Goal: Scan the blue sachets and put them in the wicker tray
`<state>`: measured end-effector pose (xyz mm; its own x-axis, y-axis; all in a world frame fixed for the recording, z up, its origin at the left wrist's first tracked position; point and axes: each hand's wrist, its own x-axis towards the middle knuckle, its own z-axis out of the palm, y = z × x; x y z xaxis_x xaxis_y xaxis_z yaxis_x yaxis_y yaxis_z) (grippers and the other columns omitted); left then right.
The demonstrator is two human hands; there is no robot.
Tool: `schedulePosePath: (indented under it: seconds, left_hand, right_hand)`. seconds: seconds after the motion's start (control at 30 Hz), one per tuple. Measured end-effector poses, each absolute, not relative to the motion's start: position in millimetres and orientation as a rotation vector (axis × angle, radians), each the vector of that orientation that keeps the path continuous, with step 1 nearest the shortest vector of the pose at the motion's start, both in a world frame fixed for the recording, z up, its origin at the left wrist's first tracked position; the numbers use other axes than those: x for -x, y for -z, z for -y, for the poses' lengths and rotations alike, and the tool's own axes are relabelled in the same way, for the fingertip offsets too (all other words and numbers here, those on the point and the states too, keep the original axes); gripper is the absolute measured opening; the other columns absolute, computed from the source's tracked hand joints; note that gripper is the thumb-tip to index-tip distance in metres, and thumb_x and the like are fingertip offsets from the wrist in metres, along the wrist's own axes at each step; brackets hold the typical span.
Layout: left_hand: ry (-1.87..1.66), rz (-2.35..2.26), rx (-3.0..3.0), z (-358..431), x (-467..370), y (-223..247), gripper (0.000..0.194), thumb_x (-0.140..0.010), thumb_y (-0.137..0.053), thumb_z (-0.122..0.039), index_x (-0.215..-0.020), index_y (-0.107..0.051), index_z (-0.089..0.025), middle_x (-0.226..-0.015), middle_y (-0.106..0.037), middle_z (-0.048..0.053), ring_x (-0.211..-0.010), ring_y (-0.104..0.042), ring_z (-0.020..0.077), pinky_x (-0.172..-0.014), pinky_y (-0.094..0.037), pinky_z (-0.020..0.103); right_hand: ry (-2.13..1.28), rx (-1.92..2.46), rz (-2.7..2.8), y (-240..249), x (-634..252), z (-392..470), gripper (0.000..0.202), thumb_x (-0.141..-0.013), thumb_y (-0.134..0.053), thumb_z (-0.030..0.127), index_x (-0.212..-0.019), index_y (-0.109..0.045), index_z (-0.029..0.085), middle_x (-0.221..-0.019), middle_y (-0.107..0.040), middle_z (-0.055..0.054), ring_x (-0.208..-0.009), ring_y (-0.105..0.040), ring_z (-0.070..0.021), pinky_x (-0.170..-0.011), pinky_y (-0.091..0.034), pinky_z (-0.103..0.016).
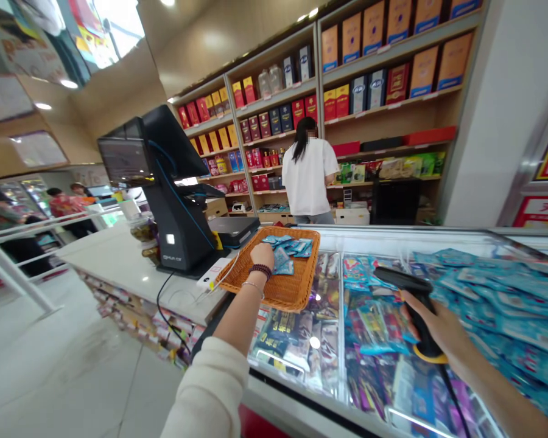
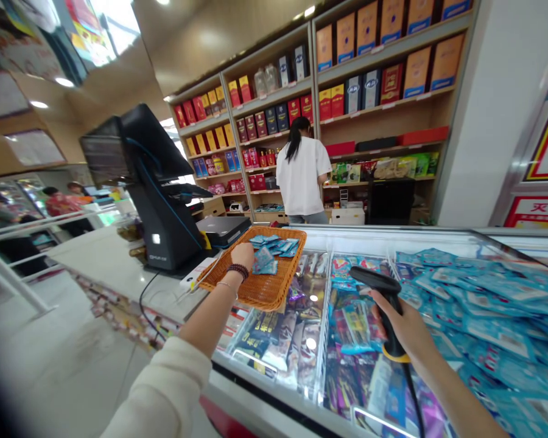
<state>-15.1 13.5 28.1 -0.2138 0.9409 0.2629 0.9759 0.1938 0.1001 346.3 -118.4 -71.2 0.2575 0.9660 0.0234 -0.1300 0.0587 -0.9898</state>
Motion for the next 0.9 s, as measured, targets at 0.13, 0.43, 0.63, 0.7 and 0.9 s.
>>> schedulePosePath:
  seconds: [0.13,0.43,0.63,0.7,0.9]
  left_hand:
    - [0.745,2.306,1.951,-7.3,21.6,-34.3,0.007,-0.082,-0.078,-0.015,-0.089,-0.078,-0.014,-0.104,-0.079,0.019,-0.109,-0.076,0.0311,-0.094,-0.058,0.034]
    - [2.797,1.888,2.393,18.4,-101.1,25.0,0.027,-0.075,-0.086,-0.022,-0.084,-0.060,-0.017,-0.068,-0.072,0.001,-0.066,-0.075,0.0179,-0.073,-0.066,0.035]
    - [2.785,2.036,2.353,25.7,-158.3,86.1,0.037,-0.067,-0.090,-0.031,-0.084,-0.060,-0.017,-0.058,-0.066,-0.003,-0.059,-0.072,0.0185,-0.069,-0.067,0.037]
    - [2.763,2.078,2.284,24.3,-157.2,99.3,0.038,-0.067,-0.090,-0.032,-0.085,-0.061,-0.017,-0.058,-0.067,-0.002,-0.060,-0.072,0.0191,-0.066,-0.067,0.036]
    - [2.675,2.124,2.318,20.6,-145.0,119.4,0.039,-0.067,-0.090,-0.034,-0.090,-0.067,-0.015,-0.065,-0.071,0.002,-0.064,-0.073,0.0210,-0.070,-0.066,0.037]
  right_hand:
    - [-1.047,1.197,0.974,73.5,-351.6,118.9,0.055,-0.060,-0.087,0.069,-0.059,-0.061,0.019,-0.050,-0.057,0.000,-0.033,-0.046,-0.0105,-0.033,-0.039,-0.026]
    - [-0.995,1.139,0.919,69.6,-357.3,123.9,0.054,-0.062,-0.087,0.068,-0.067,-0.063,0.020,-0.053,-0.059,0.000,-0.035,-0.048,-0.0107,-0.033,-0.038,-0.025]
    - [-0.981,1.102,0.956,69.6,-355.8,126.8,0.057,-0.063,-0.084,0.072,-0.071,-0.062,0.020,-0.053,-0.058,0.002,-0.034,-0.046,-0.0097,-0.034,-0.034,-0.025]
    - [-0.995,1.121,1.046,71.2,-353.6,127.7,0.057,-0.067,-0.080,0.074,-0.069,-0.062,0.020,-0.051,-0.057,0.002,-0.033,-0.045,-0.0097,-0.035,-0.034,-0.025]
    - [-0.895,1.227,1.247,72.6,-342.5,136.6,0.051,-0.083,-0.069,0.067,-0.061,-0.054,0.023,-0.039,-0.049,0.005,-0.033,-0.041,-0.0099,-0.042,-0.035,-0.026]
